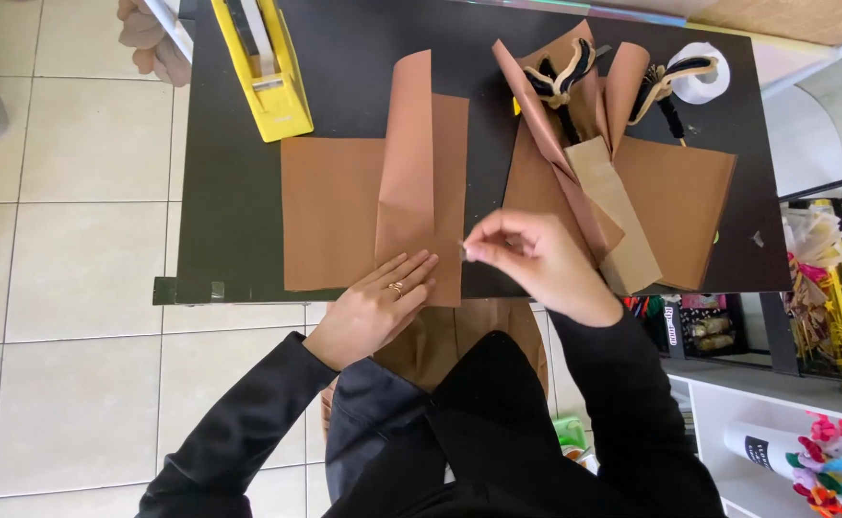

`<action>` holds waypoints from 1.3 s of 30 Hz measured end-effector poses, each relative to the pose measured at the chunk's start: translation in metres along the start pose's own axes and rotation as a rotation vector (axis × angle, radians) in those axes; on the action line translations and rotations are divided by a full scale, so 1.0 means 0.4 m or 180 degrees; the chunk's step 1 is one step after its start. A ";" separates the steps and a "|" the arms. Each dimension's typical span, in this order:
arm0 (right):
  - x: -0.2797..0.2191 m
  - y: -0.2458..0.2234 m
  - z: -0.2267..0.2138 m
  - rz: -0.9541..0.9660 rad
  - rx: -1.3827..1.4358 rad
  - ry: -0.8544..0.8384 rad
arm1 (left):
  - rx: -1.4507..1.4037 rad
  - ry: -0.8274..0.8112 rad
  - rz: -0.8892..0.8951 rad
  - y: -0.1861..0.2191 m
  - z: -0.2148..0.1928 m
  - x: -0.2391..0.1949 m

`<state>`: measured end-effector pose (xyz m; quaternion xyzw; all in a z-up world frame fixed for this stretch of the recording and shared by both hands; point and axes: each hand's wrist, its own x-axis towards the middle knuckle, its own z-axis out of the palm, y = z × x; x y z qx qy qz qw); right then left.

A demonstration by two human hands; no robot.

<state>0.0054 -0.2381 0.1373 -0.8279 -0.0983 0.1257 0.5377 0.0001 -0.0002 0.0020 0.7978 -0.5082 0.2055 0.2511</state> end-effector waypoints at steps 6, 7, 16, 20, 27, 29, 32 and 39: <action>-0.034 0.198 0.092 0.0673 0.0476 -0.0039 | -0.0117 -0.0048 -0.0217 0.015 -0.021 0.016; -0.035 0.192 0.090 0.0680 0.0486 -0.0036 | -0.0124 -0.0058 -0.0216 0.021 -0.017 0.016; -0.006 0.163 0.049 0.0428 0.0185 0.0162 | 0.0608 0.0407 -0.0378 0.055 0.047 0.030; 0.007 0.181 0.063 0.0437 -0.0014 -0.0113 | 0.0577 0.0295 -0.0360 0.058 0.035 0.033; 0.007 0.191 0.087 0.0550 -0.0499 -0.0026 | 0.0620 0.0061 -0.0299 0.059 0.037 0.024; 0.009 0.200 0.093 0.0567 -0.0624 0.0005 | 0.0613 0.0057 -0.0299 0.058 0.039 0.023; 0.013 0.200 0.102 0.0631 -0.0781 0.0041 | 0.0613 0.0048 -0.0288 0.056 0.040 0.020; 0.024 0.201 0.111 0.0819 -0.0864 0.0157 | 0.0626 -0.0007 -0.0233 0.052 0.037 0.017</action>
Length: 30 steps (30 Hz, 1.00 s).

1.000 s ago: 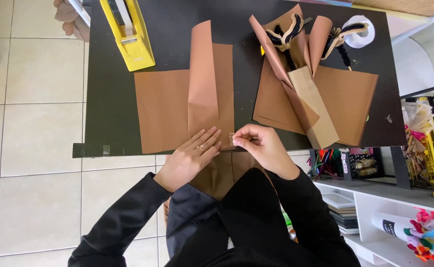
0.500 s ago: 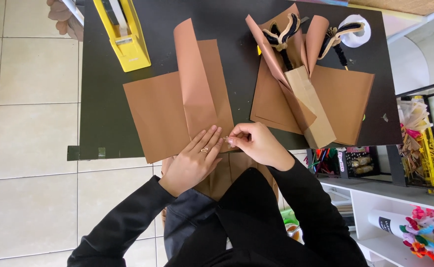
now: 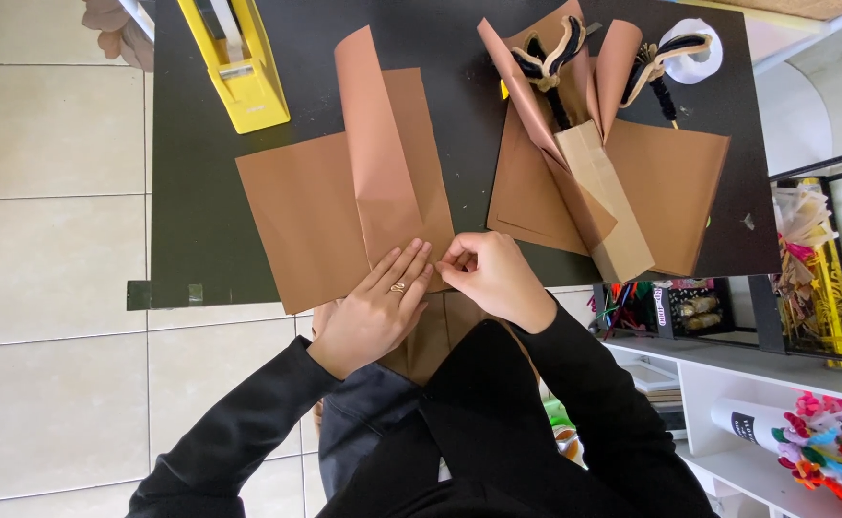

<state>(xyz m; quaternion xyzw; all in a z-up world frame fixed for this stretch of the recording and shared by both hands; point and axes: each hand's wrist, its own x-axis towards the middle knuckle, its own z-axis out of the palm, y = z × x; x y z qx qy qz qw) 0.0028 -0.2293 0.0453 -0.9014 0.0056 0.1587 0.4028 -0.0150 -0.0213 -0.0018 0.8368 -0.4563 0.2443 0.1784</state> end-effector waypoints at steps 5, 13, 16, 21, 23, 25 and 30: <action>-0.004 -0.023 -0.031 0.0244 -0.0061 0.0024 | 0.0029 -0.0031 0.0016 0.001 0.000 0.000; -0.028 0.007 -0.059 0.0111 -0.0288 -0.0046 | 0.0038 -0.0061 0.0039 0.000 -0.003 0.002; -0.025 0.008 -0.068 -0.0009 -0.0124 -0.0310 | -0.0011 -0.0077 0.0017 0.006 -0.010 0.000; 0.004 0.004 -0.041 0.0283 -0.0815 0.0353 | -0.0101 -0.0050 0.0002 0.005 -0.005 0.003; 0.006 0.001 -0.040 0.0320 -0.0805 0.0506 | -0.0135 -0.0055 0.0019 0.004 -0.004 0.002; 0.010 0.010 -0.030 0.0352 -0.0797 0.0673 | -0.0163 -0.0051 0.0046 0.004 -0.010 0.005; -0.026 0.069 0.000 -0.0663 0.0574 0.1098 | -0.1158 -0.0281 -0.0402 0.016 -0.063 0.035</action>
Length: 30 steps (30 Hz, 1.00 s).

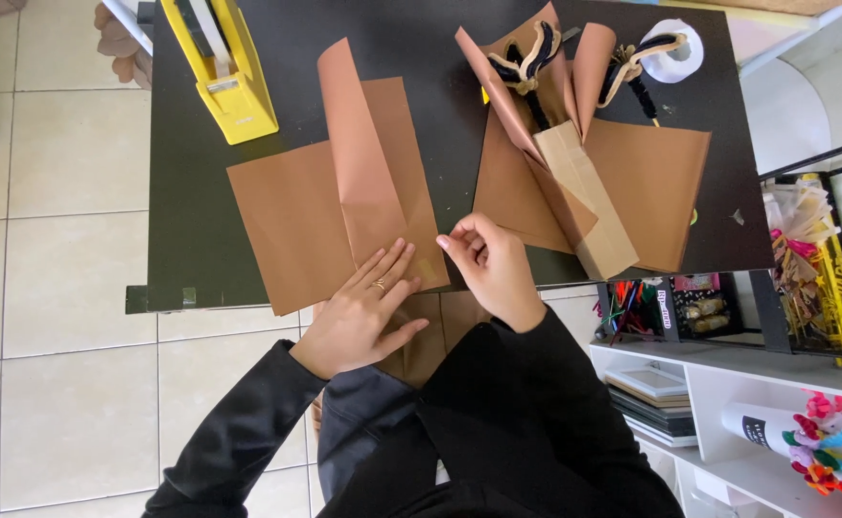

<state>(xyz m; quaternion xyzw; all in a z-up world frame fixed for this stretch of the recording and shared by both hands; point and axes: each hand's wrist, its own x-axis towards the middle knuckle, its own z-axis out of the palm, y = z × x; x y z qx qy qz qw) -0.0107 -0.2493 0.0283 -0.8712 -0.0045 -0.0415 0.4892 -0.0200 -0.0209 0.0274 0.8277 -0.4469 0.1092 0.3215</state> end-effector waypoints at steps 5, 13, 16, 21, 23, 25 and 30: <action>-0.076 -0.009 0.020 -0.1891 -0.0781 -0.0051 | -0.0766 0.1141 -0.1599 0.034 -0.029 0.005; -0.075 0.032 0.120 -0.2742 -0.1047 0.0433 | -0.1009 0.1298 -0.2904 0.039 -0.032 0.063; -0.070 0.046 0.127 -0.2861 -0.1071 0.0702 | -0.0923 0.1200 -0.3145 0.004 -0.005 0.055; -0.067 0.042 0.116 -0.2956 -0.0897 0.0762 | -0.0754 0.0965 -0.3496 -0.015 -0.004 0.071; -0.072 0.034 0.108 -0.2790 -0.1018 0.0564 | -0.0834 0.0920 -0.3492 -0.011 -0.007 0.082; -0.073 0.038 0.110 -0.2618 -0.1136 0.0361 | -0.0916 0.0872 -0.3494 -0.007 -0.010 0.091; -0.060 0.048 0.122 -0.2473 -0.1066 0.0396 | -0.1296 0.0679 -0.3718 -0.009 -0.003 0.108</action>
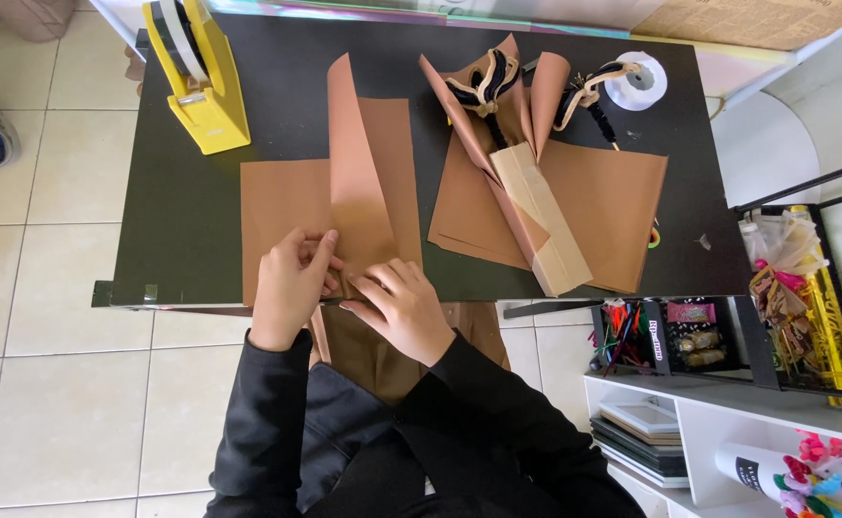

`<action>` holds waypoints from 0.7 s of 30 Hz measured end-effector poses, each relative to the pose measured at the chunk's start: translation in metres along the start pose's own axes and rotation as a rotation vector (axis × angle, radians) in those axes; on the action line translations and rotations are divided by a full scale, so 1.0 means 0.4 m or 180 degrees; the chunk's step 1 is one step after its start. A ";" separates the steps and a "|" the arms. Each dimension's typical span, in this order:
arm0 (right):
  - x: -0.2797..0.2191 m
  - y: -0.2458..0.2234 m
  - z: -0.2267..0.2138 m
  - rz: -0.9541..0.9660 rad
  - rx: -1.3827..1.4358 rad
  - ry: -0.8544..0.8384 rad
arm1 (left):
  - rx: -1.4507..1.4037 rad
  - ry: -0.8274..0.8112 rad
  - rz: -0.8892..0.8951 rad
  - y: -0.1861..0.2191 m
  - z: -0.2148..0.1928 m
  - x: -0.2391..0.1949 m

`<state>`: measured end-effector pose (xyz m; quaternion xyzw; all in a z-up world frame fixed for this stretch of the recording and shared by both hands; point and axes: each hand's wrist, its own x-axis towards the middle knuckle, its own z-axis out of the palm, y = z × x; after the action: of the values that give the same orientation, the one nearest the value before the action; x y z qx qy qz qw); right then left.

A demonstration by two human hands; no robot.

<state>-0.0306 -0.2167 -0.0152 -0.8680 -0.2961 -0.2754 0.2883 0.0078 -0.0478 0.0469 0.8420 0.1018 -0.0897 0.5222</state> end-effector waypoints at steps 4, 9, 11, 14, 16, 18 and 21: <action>0.014 -0.006 -0.015 0.0038 -0.0102 -0.0086 | -0.0065 -0.0080 0.0016 0.011 -0.006 0.005; 0.021 -0.017 -0.025 -0.0013 0.0214 0.0316 | 0.1240 0.0125 0.0250 0.003 -0.042 0.045; 0.021 -0.021 -0.041 -0.0036 0.0254 0.0497 | 0.1491 0.0238 0.0558 0.024 -0.076 0.084; -0.017 -0.006 -0.074 -0.0075 0.0275 0.0897 | 0.1360 0.0005 0.0953 0.109 -0.121 0.141; -0.043 0.007 -0.094 -0.0105 0.0262 0.1107 | 0.0966 -0.0326 0.1032 0.131 -0.141 0.199; -0.071 0.015 -0.114 0.0002 0.0348 0.1508 | 0.0460 -0.0927 0.1652 0.103 -0.140 0.278; -0.108 0.076 -0.083 -0.0273 0.0618 0.2157 | 0.0429 -0.1174 0.1561 0.156 -0.147 0.262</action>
<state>-0.0496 -0.2741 -0.0307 -0.6827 -0.2446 -0.5301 0.4395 0.1280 -0.0139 0.0996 0.8437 -0.2069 -0.1189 0.4809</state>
